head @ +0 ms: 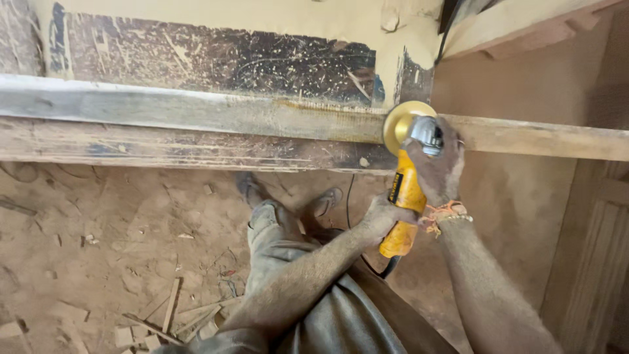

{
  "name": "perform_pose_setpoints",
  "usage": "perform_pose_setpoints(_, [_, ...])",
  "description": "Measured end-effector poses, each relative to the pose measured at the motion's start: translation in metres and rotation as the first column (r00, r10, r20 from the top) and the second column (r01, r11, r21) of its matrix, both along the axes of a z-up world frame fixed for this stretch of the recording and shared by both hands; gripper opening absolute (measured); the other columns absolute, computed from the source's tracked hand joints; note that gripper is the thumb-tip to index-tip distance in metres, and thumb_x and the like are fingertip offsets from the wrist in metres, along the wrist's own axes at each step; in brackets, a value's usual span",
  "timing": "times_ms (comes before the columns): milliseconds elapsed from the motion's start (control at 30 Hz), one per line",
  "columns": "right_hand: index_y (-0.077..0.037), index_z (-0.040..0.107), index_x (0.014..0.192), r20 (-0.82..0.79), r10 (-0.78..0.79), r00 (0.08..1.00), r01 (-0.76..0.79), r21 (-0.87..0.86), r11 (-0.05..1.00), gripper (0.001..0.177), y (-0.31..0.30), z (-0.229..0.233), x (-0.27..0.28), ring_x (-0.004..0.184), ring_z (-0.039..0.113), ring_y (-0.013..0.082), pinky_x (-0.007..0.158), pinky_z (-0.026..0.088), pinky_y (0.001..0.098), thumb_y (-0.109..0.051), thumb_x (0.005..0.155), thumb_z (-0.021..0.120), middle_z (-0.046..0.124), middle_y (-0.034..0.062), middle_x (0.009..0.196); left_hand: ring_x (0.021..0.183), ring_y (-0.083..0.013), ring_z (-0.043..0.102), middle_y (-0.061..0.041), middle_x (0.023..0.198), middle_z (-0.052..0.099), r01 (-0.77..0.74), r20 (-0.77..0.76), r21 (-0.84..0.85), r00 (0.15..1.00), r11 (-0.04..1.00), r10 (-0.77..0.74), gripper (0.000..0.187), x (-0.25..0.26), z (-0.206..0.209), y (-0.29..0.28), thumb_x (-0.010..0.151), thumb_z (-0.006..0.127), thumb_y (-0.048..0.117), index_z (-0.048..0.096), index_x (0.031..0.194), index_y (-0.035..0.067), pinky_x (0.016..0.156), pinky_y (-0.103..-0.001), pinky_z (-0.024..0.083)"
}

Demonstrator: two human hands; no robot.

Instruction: The person sands the surface and edges of long wooden boards using an angle grinder with a sanding disc.

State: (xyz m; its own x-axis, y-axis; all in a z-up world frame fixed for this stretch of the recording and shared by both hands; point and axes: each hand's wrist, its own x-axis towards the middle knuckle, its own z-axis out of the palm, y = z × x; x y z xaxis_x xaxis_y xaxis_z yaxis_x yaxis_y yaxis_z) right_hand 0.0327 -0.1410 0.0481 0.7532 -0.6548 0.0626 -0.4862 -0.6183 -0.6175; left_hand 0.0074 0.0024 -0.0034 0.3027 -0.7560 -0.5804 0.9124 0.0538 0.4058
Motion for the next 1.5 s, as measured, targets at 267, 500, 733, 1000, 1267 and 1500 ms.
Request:
perform_pose_setpoints(267, [-0.003,0.061,0.139,0.086,0.172,0.981,-0.176,0.035,0.984,0.066,0.058,0.005,0.071,0.119,0.062,0.0349,0.103,0.051,0.0446,-0.029,0.083,0.084,0.062,0.0218,0.131,0.070,-0.0228,0.071,-0.015,0.086,0.074,-0.006,0.025,0.082,1.000,0.997,0.004,0.033,0.055,0.008,0.067,0.073,0.081,0.001,0.073,0.103,-0.010,0.065,-0.037,0.059])
perform_pose_setpoints(500, [-0.008,0.058,0.136,0.116,0.209,0.971,-0.237,0.366,0.900,0.065,0.135,0.008,0.138,0.111,0.068,0.0282,0.098,0.056,0.0406,-0.032,0.078,0.078,0.067,0.0145,0.125,0.079,-0.0225,0.073,-0.012,0.092,0.074,-0.195,0.001,0.042,0.981,0.980,0.195,0.043,0.095,0.008,0.124,0.067,0.081,-0.001,0.068,0.108,-0.005,0.073,-0.038,0.061])
perform_pose_setpoints(733, [-0.010,0.061,0.133,0.084,0.371,0.925,-0.378,0.091,0.922,0.060,0.207,0.012,0.193,0.116,0.063,0.0351,0.101,0.052,0.0460,-0.029,0.079,0.080,0.062,0.0185,0.130,0.083,-0.0225,0.072,-0.011,0.095,0.073,-0.298,0.038,0.033,0.954,0.954,0.297,0.042,0.139,0.011,0.192,0.070,0.078,0.000,0.067,0.110,-0.004,0.076,-0.037,0.061])
perform_pose_setpoints(1000, [-0.010,0.058,0.138,0.083,0.432,0.898,-0.437,0.067,0.897,0.066,0.272,0.002,0.231,0.123,0.058,0.0373,0.105,0.050,0.0472,-0.032,0.080,0.082,0.059,0.0204,0.134,0.080,-0.0242,0.072,-0.013,0.094,0.073,-0.346,0.039,0.085,0.938,0.934,0.344,0.045,0.174,0.016,0.257,0.068,0.077,-0.001,0.066,0.112,-0.004,0.075,-0.040,0.062])
perform_pose_setpoints(1267, [-0.003,0.044,0.145,0.055,0.300,0.952,-0.285,0.506,0.814,0.091,0.290,0.020,0.225,0.122,0.061,0.0254,0.102,0.053,0.0381,-0.045,0.074,0.082,0.056,0.0169,0.134,0.079,-0.0319,0.074,-0.018,0.091,0.072,-0.330,-0.102,0.006,0.939,0.944,0.329,0.043,0.181,0.030,0.278,0.069,0.072,-0.001,0.063,0.111,-0.007,0.073,-0.046,0.064])
perform_pose_setpoints(1500, [0.003,0.042,0.150,0.054,0.270,0.961,-0.267,0.421,0.867,0.097,0.246,0.026,0.197,0.130,0.059,0.0270,0.109,0.049,0.0374,-0.046,0.080,0.088,0.057,0.0187,0.142,0.075,-0.0272,0.071,-0.015,0.089,0.069,-0.340,-0.141,-0.013,0.932,0.940,0.335,0.045,0.147,0.029,0.230,0.069,0.072,-0.001,0.061,0.112,-0.006,0.069,-0.044,0.062])
